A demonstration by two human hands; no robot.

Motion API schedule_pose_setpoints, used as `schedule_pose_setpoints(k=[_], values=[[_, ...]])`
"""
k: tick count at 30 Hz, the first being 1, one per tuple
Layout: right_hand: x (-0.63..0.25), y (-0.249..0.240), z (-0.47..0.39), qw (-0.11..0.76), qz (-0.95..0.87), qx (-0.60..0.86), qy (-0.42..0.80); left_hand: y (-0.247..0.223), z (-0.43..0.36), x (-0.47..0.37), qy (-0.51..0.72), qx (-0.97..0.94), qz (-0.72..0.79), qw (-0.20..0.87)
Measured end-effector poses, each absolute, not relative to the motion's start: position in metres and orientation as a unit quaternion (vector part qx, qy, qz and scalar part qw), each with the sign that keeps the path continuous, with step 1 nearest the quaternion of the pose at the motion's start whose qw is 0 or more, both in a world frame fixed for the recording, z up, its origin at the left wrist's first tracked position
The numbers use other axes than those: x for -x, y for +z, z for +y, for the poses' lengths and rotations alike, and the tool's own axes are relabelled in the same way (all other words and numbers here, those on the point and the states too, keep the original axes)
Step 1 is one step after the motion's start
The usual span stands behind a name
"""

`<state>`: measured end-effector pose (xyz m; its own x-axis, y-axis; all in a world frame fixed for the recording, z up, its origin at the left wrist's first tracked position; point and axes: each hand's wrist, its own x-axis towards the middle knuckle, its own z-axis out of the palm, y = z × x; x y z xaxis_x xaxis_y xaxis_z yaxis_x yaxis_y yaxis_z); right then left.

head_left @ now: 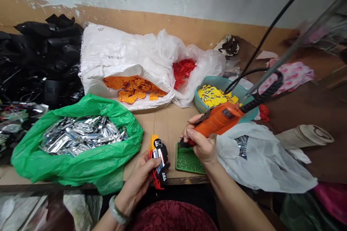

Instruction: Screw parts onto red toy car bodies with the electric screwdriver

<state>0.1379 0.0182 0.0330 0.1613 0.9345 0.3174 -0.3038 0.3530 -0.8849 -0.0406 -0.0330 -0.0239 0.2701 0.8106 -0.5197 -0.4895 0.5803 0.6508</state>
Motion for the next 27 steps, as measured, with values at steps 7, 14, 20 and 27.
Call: schedule_pose_setpoints(k=[7,14,20,27], values=[[-0.145,0.007,0.019,0.670,-0.459,0.398,0.426,-0.022,-0.035,0.035,0.431,-0.153,0.426,0.781],[-0.144,0.002,0.022,0.665,-0.452,0.409,0.432,-0.026,-0.035,0.036,0.435,-0.150,0.420,0.782],[-0.144,-0.001,0.023,0.662,-0.451,0.414,0.434,-0.022,-0.035,0.035,0.432,-0.149,0.422,0.783],[-0.144,0.001,0.022,0.650,-0.451,0.430,0.434,-0.024,-0.033,0.035,0.442,-0.128,0.398,0.794]])
